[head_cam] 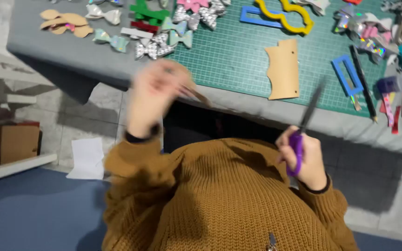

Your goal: Tracing various bow shapes onto a piece of leather or faux-leather using plastic stencils and a pencil.

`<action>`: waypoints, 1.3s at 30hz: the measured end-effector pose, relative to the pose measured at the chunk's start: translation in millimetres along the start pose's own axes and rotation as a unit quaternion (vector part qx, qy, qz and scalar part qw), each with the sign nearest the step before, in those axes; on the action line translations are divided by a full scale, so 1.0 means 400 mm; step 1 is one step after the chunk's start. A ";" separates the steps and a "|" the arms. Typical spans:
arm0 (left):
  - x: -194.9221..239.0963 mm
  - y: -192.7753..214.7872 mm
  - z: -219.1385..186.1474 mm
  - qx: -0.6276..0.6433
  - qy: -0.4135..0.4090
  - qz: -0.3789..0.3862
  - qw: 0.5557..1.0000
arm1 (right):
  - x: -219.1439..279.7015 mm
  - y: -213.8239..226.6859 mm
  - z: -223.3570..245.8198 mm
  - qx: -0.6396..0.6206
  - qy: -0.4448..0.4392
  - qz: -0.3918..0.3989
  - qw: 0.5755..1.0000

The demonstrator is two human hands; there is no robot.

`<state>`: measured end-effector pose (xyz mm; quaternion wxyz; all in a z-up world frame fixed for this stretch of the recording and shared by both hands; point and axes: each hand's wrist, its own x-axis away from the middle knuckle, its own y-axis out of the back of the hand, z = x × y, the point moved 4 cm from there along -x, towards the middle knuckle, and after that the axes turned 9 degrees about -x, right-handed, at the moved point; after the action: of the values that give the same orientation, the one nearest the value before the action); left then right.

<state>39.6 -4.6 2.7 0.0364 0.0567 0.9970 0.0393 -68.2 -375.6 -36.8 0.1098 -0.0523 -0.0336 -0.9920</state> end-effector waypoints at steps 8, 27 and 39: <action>-0.087 0.559 0.137 0.022 -0.034 -0.250 0.967 | -0.007 0.044 0.009 0.020 0.031 -0.052 0.998; -0.099 0.709 0.210 -0.549 -0.198 -0.368 0.723 | -0.050 0.098 0.142 0.243 -0.036 -0.080 0.966; 0.044 -0.083 -0.291 -0.272 -0.206 -0.200 0.918 | -0.065 0.220 0.228 0.424 0.057 -0.261 0.865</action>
<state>9.5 -44.0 114.4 0.2625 -0.1489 0.9086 0.2887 -14.9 -448.7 55.6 -0.1398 0.0667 -0.4568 -0.8760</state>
